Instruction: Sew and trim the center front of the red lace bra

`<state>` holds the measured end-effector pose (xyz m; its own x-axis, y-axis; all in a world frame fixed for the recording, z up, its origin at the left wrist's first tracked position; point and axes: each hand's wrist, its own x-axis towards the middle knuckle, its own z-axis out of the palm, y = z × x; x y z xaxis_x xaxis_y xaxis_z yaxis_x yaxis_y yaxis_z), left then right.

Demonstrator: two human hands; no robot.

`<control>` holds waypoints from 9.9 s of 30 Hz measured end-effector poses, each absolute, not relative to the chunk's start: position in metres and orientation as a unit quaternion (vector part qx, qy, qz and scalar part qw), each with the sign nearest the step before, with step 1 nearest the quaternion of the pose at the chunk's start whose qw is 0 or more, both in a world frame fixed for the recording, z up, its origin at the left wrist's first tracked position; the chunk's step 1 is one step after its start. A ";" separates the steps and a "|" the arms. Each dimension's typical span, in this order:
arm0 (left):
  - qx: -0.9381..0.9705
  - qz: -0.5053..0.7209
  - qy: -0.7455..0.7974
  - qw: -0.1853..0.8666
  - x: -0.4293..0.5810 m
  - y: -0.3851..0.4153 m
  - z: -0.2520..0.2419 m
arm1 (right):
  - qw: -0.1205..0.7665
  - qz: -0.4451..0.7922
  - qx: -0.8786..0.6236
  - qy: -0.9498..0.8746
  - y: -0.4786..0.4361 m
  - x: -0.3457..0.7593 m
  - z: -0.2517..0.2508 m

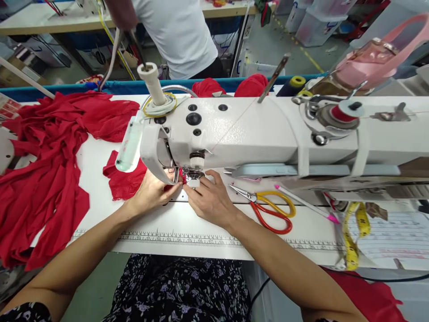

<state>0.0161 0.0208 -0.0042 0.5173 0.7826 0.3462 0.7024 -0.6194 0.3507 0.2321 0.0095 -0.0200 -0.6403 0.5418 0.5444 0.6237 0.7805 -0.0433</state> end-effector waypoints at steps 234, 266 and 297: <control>0.903 0.117 0.404 0.088 -0.019 -0.050 -0.011 | 0.151 0.110 -0.375 -0.908 -0.015 0.229 0.001; 0.901 0.139 0.410 0.023 -0.005 -0.049 -0.016 | 0.214 0.068 -0.476 -0.850 -0.003 0.217 -0.016; 0.809 0.207 0.458 0.305 0.000 0.001 -0.005 | 0.189 0.300 -0.423 -0.834 0.001 0.220 0.013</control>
<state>0.0001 0.0014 -0.0052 0.4953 0.8669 0.0562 0.6140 -0.3951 0.6834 0.2197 0.0010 0.0128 -0.5702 0.8192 0.0615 0.5922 0.4618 -0.6603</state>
